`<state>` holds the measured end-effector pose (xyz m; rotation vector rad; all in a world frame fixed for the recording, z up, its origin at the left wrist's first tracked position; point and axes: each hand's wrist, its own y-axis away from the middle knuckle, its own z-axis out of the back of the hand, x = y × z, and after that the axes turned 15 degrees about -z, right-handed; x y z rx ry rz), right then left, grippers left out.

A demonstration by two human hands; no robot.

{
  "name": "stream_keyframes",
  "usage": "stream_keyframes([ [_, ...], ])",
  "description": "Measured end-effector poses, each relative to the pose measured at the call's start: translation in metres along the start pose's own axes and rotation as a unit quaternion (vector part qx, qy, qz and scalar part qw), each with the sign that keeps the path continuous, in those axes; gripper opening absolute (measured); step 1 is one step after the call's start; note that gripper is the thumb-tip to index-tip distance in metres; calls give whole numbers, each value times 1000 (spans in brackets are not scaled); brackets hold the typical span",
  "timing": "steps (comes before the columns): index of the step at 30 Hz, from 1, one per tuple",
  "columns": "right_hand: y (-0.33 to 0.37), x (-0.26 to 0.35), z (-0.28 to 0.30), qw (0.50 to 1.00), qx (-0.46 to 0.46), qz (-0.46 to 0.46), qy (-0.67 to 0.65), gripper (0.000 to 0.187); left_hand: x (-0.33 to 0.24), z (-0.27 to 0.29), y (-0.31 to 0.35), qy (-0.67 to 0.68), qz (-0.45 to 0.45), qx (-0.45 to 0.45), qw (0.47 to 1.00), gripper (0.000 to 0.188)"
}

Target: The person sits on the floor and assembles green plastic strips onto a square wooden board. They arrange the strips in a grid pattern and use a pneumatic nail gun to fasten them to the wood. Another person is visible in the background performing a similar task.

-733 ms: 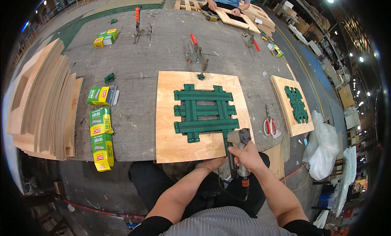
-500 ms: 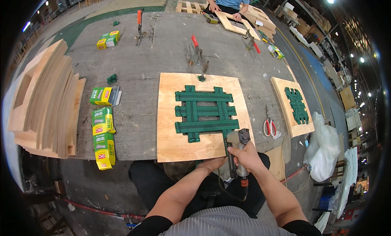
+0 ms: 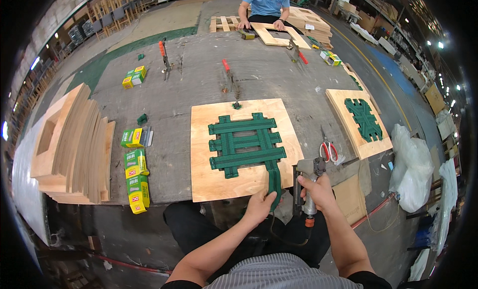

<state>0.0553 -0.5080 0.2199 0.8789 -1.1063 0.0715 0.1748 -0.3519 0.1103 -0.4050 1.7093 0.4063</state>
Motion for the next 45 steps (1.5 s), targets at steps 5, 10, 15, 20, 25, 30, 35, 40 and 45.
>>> stream_keyframes([
  [5, -8, 5, -10, 999, 51, -4, 13, 24, -47, 30, -59, 49, 5, -8, 999, 29],
  [10, -21, 10, -22, 996, 64, -36, 40, 29, -67, 57, -118, 123, 116, -46, 985, 28],
  [15, -30, 12, -32, 995, 70, -18, 66, 28, -55, 64, -141, 122, 150, -35, 980, 28],
  [20, -34, 13, -40, 994, 69, -33, 79, 27, -44, 67, -142, 138, 150, -48, 978, 28],
  [25, -35, 11, -45, 994, 63, -33, 80, 26, -46, 67, -139, 146, 137, -48, 979, 30],
  [30, -36, 11, -48, 993, 60, -38, 95, 25, -50, 69, -138, 165, 148, -45, 974, 30],
  [35, -36, 9, -53, 993, 57, -31, 98, 24, -47, 72, -138, 174, 146, -45, 973, 30],
  [40, -31, 10, -61, 995, 58, -26, 72, 25, -45, 75, -138, 175, 136, -35, 975, 31],
  [45, -28, 13, -65, 994, 66, -29, 77, 25, -44, 75, -138, 178, 135, -38, 974, 31],
])
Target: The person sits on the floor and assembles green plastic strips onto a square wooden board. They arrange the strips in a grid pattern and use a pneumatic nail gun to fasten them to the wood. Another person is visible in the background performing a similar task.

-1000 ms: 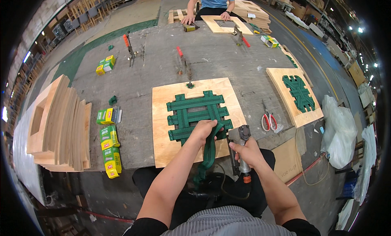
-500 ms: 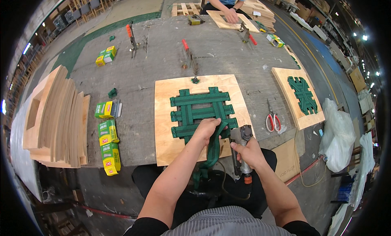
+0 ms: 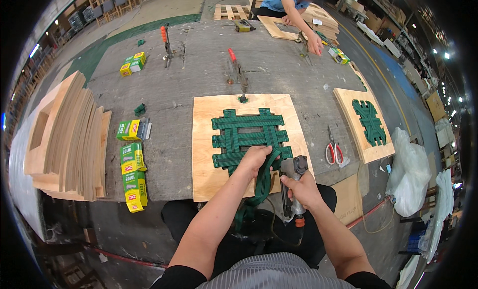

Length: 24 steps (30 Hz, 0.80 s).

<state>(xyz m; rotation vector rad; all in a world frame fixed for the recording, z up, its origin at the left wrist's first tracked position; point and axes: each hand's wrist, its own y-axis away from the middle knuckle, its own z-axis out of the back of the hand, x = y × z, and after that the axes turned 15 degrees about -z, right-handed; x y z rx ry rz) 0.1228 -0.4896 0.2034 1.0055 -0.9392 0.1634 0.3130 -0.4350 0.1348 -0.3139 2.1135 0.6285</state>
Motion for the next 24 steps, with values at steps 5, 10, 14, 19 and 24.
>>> stream_keyframes([
  [5, 2, 2, -1, 1000, -1, 0, 18, 25, -2, 0, -1, -12, 23, 3, 1000, 30],
  [10, 0, 0, -10, 1000, 13, 10, 20, 24, -2, 3, -1, 9, 19, 7, 1000, 30],
  [14, -3, -3, 1, 1000, 11, -7, 4, 21, -1, -3, 0, 16, 28, 9, 999, 30],
  [19, -15, -1, 38, 995, -15, -35, -89, 21, 2, -1, 1, -6, 6, -1, 1000, 30],
  [24, -85, 26, 76, 982, 43, -22, -185, 27, 3, 8, 15, -374, -194, -36, 906, 31],
])
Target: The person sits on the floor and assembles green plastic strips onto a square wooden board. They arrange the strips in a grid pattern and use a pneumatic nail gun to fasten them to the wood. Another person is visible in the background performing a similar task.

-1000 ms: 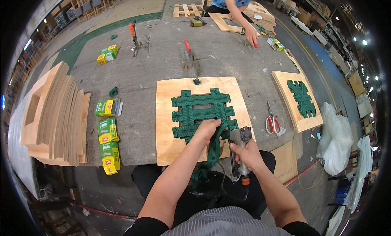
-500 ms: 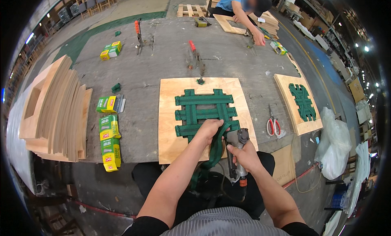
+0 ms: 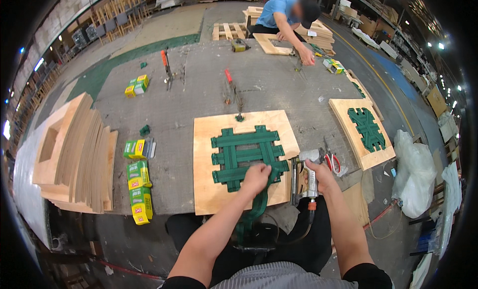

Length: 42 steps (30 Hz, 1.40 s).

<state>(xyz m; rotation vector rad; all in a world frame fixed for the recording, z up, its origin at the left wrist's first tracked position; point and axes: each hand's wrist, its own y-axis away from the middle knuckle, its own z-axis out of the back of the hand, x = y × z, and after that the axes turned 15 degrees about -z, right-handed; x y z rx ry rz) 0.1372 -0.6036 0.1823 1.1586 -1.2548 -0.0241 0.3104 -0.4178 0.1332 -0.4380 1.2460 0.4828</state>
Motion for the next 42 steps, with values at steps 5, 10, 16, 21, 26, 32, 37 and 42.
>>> stream_keyframes([
  [5, -52, 10, 80, 998, 6, -14, -64, 39, -27, -65, 52, -156, -136, -4, 978, 23],
  [10, -78, 49, 38, 932, -251, 12, 259, 92, -11, -62, 68, -241, -254, -86, 933, 18],
  [16, -55, 58, 65, 834, -279, 72, 471, 62, -7, -70, 66, -271, -288, -88, 914, 16],
  [21, -16, 22, 139, 743, -393, 103, 531, 54, -12, -76, 67, -274, -285, -82, 915, 14],
  [26, -4, 14, 151, 778, -315, 65, 540, 75, -15, -71, 68, -288, -278, -81, 913, 16],
  [32, 27, 22, 176, 834, -269, 122, 466, 80, -13, -69, 48, -77, -111, -74, 988, 20],
  [37, 76, 13, 132, 820, -130, 226, 510, 59, -32, -23, 16, 309, 171, -52, 934, 25],
  [42, 97, 3, 95, 657, -87, 242, 709, 56, -54, -30, 5, 252, 165, -49, 952, 25],
])
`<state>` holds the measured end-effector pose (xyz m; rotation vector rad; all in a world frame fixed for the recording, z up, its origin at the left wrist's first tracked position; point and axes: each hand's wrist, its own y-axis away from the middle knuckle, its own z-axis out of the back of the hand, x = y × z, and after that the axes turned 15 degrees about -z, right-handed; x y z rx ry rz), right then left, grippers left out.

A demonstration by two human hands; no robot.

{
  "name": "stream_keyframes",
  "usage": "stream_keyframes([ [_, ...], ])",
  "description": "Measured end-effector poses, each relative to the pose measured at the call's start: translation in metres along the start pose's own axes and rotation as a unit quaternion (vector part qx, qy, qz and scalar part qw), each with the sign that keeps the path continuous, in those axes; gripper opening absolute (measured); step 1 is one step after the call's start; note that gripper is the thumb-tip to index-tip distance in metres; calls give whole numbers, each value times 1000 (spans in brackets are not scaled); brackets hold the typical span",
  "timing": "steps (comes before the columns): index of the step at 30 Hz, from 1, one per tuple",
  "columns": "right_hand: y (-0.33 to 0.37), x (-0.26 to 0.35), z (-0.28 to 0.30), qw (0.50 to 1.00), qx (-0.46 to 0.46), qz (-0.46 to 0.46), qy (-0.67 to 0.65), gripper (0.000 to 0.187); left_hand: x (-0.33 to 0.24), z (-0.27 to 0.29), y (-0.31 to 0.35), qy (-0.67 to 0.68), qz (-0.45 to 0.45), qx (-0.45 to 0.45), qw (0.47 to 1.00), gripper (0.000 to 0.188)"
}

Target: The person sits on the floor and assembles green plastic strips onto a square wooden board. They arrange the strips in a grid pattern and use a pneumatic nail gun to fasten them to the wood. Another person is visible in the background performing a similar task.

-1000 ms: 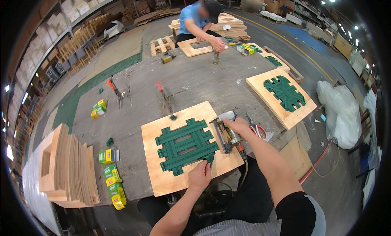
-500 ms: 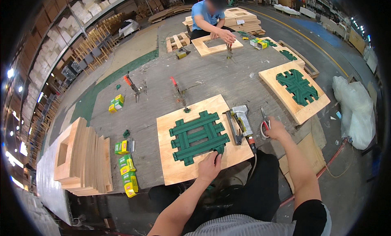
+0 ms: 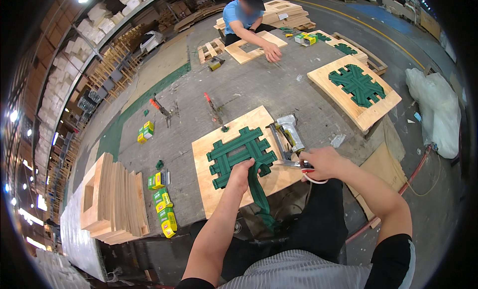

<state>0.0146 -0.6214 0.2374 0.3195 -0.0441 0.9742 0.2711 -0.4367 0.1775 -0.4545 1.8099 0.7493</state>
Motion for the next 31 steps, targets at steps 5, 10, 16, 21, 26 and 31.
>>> stream_keyframes([
  [5, -24, 15, -12, 995, 28, 37, 89, 52, 1, -10, 8, -4, -19, -9, 1000, 23],
  [10, -44, 30, -24, 989, 18, 86, 118, 51, 1, 1, 10, -17, -17, 12, 1000, 22],
  [16, -55, 34, -26, 987, 27, 127, 96, 45, 1, 9, 12, -31, -15, 23, 999, 22],
  [21, -57, 16, -35, 982, 7, 175, 73, 41, -3, 9, 14, -22, -3, 33, 999, 23],
  [26, -57, 48, -33, 978, -18, 185, 91, 44, -2, 20, 17, -26, -14, 30, 999, 24],
  [31, -58, 44, -42, 983, 21, 160, 89, 57, 0, 16, 21, 5, -25, 29, 999, 26],
])
